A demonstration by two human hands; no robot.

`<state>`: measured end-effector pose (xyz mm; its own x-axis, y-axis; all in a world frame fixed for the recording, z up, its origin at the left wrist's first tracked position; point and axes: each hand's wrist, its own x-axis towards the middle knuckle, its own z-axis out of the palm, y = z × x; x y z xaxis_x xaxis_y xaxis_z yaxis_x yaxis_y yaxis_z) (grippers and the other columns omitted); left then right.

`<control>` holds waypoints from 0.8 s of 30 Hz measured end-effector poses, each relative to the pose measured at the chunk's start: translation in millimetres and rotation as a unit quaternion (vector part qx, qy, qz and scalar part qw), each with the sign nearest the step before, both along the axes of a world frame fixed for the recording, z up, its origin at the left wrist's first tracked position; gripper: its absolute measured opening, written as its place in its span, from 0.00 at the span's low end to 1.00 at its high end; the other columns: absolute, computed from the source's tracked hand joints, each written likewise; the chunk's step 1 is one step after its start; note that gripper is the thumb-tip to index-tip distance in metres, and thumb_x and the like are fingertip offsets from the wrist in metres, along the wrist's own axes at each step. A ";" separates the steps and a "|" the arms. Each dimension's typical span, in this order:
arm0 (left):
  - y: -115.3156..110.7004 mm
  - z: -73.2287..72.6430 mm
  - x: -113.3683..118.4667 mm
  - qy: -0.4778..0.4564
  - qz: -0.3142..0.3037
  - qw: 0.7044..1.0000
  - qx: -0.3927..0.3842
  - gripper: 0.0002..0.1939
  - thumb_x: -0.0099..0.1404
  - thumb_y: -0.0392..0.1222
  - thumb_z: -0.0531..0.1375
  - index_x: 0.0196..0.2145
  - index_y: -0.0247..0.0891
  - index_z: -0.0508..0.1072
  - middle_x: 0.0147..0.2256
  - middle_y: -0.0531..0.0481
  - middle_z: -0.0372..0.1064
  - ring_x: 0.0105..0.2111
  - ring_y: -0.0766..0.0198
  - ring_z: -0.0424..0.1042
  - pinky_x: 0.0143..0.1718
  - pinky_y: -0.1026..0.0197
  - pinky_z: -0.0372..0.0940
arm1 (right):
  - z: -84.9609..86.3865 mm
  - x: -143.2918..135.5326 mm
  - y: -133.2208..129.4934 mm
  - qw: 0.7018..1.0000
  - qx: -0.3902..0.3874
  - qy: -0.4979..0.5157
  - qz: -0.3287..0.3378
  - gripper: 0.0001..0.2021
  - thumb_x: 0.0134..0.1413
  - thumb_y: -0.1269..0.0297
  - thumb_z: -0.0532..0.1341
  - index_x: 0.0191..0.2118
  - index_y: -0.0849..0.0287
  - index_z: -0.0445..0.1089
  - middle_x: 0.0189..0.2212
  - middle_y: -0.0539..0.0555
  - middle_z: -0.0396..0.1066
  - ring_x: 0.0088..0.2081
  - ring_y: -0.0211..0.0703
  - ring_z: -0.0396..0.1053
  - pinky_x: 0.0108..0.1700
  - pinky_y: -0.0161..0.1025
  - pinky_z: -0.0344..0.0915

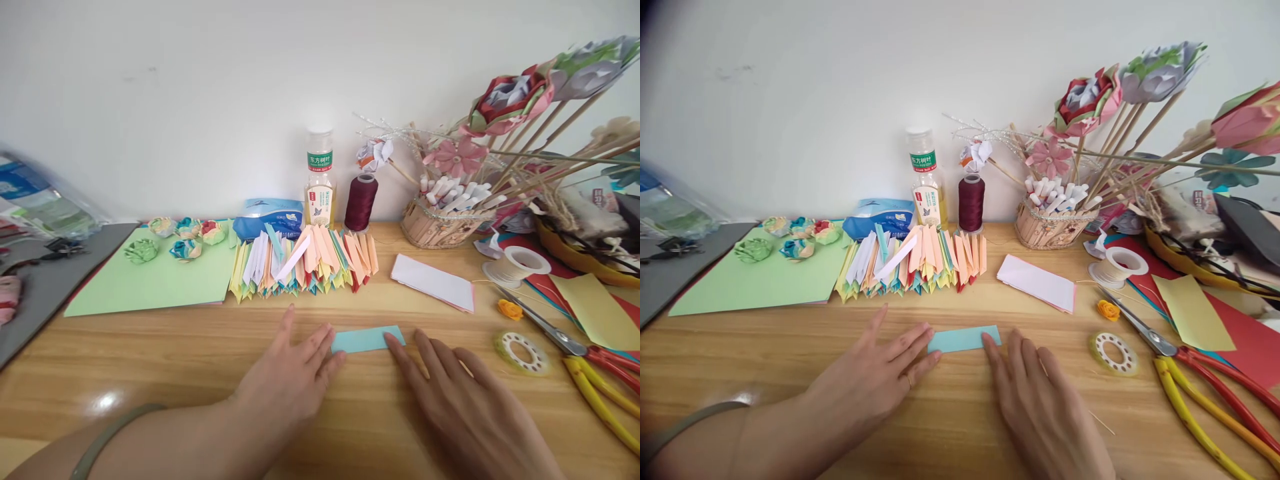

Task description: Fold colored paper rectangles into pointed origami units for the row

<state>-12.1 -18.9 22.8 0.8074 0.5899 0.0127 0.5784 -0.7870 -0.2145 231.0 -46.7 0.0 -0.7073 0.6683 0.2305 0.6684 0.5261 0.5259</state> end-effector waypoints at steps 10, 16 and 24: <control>15.0 6.2 -18.4 -0.002 -0.048 0.996 -0.076 0.20 0.65 0.38 0.53 0.55 0.40 0.64 0.57 0.44 0.61 0.57 0.59 0.59 0.60 0.45 0.42 | 5.2 13.9 10.2 0.999 0.002 0.036 0.029 0.22 0.46 0.83 0.46 0.46 0.76 0.67 0.42 0.74 0.71 0.40 0.58 0.72 0.35 0.49 0.72; 30.0 10.1 -22.8 0.008 -0.066 0.986 -0.151 0.30 0.63 0.32 0.53 0.61 0.47 0.53 0.61 0.48 0.51 0.61 0.55 0.52 0.59 0.42 0.42 | 15.8 1.0 33.5 0.964 -0.161 0.211 0.003 0.14 0.58 0.70 0.51 0.49 0.64 0.64 0.38 0.61 0.72 0.37 0.50 0.71 0.35 0.45 0.71; 28.5 15.6 8.6 -0.109 -0.015 0.993 -0.040 0.19 0.67 0.32 0.49 0.55 0.29 0.63 0.51 0.40 0.66 0.47 0.55 0.68 0.46 0.53 0.64 | 9.2 0.6 31.8 0.919 -0.230 0.322 0.000 0.22 0.50 0.81 0.47 0.50 0.62 0.62 0.34 0.56 0.69 0.33 0.43 0.70 0.31 0.37 0.68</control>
